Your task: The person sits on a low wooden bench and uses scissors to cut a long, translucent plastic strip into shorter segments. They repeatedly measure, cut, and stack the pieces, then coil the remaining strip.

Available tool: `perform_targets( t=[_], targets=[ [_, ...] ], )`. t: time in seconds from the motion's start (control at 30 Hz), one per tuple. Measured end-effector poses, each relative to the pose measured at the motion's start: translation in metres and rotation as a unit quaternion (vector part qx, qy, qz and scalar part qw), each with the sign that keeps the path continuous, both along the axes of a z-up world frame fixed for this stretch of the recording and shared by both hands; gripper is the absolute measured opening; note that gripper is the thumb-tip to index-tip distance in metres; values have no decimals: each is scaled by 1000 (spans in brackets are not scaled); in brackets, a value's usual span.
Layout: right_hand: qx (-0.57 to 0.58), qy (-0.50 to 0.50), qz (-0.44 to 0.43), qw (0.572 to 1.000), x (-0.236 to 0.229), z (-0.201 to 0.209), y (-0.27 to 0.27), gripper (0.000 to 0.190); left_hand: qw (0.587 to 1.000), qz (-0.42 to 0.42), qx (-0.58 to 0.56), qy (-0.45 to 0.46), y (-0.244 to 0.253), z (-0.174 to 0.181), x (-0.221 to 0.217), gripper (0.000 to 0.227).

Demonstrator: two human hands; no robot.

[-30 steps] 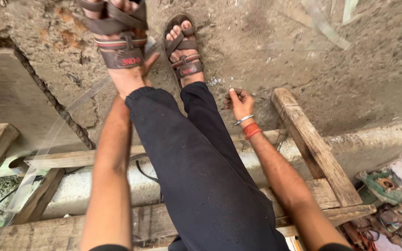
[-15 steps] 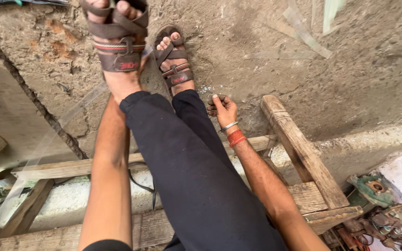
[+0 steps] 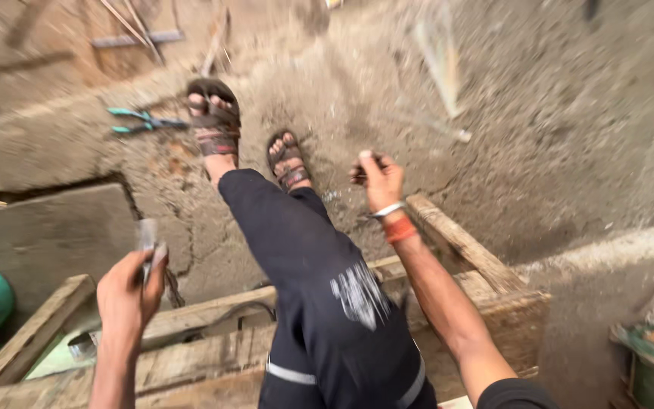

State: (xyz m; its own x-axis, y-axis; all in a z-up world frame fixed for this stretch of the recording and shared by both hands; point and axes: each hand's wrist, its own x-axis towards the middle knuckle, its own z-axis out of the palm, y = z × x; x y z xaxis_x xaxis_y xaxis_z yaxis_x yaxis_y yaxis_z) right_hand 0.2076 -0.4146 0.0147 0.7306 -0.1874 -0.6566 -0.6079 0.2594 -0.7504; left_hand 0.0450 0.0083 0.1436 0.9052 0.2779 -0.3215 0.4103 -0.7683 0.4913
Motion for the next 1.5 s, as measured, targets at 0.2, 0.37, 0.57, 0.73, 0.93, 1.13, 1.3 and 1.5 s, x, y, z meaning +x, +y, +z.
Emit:
perform_targets(
  t=[0.2, 0.37, 0.57, 0.73, 0.93, 1.13, 1.3, 1.5],
  targets=[
    [45, -278, 109, 953, -52, 273, -10, 23, 972, -18, -76, -220, -108, 213, -48, 21],
    [172, -334, 468, 800, -162, 396, 10, 40, 940, -72, -240, -231, -184, 282, -87, 10],
    [192, -293, 405, 844, -227, 407, 22, 20, 923, -49, -335, -182, -202, 288, -130, 27],
    [171, -349, 396, 832, -251, 418, 11, 17, 905, 93, -410, -63, -191, 297, -143, 19],
    [38, -451, 407, 794, -258, 430, 18, 18, 812, -114, -567, -75, -194, 309, -145, 44],
    [-53, -495, 364, 787, -251, 429, 17, 20, 842, -180, -505, -56, -209, 304, -155, 30],
    [174, -389, 372, 825, -245, 422, 13, 14, 778, -165, -605, 44, -225, 281, -156, 32],
    [170, -301, 282, 895, -255, 403, -2, 26, 714, -123, -688, 39, -234, 267, -154, 37]
  ],
)
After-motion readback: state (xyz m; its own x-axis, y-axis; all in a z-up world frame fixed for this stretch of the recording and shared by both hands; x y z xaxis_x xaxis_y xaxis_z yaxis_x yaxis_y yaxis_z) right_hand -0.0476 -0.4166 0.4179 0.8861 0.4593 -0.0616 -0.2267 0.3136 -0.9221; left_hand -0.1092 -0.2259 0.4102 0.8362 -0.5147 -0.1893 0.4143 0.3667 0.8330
